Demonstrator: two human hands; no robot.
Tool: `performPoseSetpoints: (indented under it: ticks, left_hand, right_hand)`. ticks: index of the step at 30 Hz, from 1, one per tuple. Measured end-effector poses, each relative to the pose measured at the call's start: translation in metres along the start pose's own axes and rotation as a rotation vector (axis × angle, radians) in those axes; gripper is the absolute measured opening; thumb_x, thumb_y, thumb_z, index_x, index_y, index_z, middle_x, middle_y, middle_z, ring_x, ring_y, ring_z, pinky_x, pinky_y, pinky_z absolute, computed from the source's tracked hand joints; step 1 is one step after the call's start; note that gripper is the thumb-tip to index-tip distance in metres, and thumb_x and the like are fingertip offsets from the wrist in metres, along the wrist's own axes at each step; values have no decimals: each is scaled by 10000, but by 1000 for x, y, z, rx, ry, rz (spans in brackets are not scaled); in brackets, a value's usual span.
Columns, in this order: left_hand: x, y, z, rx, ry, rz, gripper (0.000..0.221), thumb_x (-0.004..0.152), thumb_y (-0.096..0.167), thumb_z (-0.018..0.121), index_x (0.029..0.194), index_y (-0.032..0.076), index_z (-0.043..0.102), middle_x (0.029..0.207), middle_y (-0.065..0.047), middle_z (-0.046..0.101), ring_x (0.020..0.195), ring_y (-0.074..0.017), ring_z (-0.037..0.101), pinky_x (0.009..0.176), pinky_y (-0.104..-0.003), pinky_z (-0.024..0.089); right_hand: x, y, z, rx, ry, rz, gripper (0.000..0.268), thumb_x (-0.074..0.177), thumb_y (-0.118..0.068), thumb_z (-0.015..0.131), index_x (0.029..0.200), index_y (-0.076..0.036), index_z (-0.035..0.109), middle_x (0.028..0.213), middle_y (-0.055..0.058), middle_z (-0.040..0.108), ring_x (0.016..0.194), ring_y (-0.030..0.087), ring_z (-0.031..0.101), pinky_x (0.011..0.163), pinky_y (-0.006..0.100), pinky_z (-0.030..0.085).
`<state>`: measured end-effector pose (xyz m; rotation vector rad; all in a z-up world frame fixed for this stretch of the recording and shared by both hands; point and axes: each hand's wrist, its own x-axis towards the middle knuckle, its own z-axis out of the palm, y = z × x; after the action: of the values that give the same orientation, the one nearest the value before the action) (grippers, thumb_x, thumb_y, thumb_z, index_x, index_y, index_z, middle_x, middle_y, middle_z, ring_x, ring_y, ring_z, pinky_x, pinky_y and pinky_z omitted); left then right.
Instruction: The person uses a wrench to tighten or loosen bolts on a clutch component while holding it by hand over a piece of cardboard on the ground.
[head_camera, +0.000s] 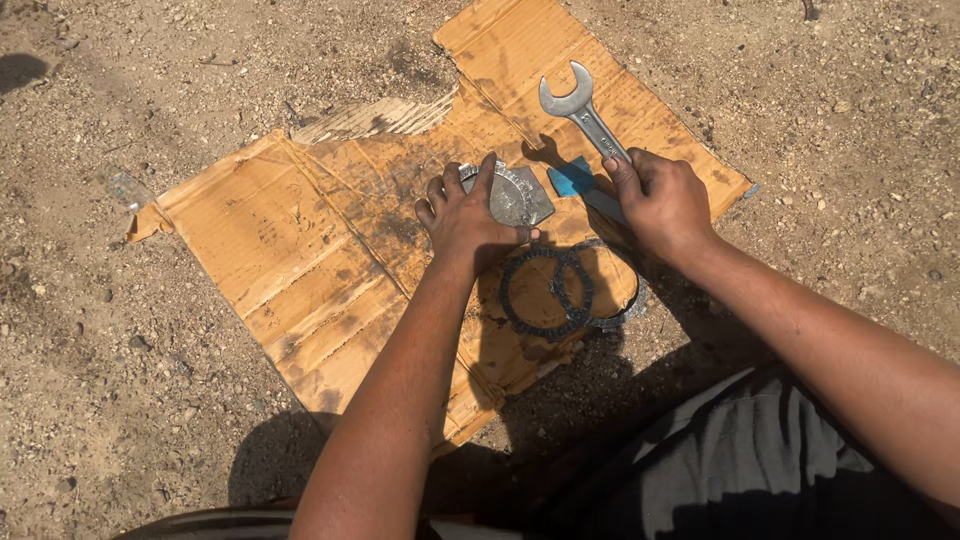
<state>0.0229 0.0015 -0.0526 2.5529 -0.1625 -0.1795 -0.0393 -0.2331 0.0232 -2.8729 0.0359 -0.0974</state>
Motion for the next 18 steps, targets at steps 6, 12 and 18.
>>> performPoseSetpoints:
  ticks: [6,12,18]
  left_hand:
    - [17,14,-20,35,-47,-65,1434,361,698,954,1587,356,293,1686,-205,134,1556,-475,69,1221,-671,47]
    - [2,13,-19,30,-40,-54,1453,355,752,930,1594,336,293,1664,-229,168,1542,-475,96,1213,-681,43]
    - [-12,-1,-4,-15,22,9,1450,370,676,963,1611,321,301,1652,-274,165,1523,-498,98,1186,-698,37]
  right_hand:
    - [19,-5,-19,-91,-144,22,544,1049,-580,466,921,-135,752,680,123,696,664,326,704,666,489,549]
    - [10,-11,-17,-300,-207,-101,504,1000,-571,475,948,-156,755,750,123,722,748,331,713,685,502,557]
    - [-3,-4,-5,-23,-238,30,486,1037,-537,458,978,-147,741,754,115,720,730,335,715,709,494,546]
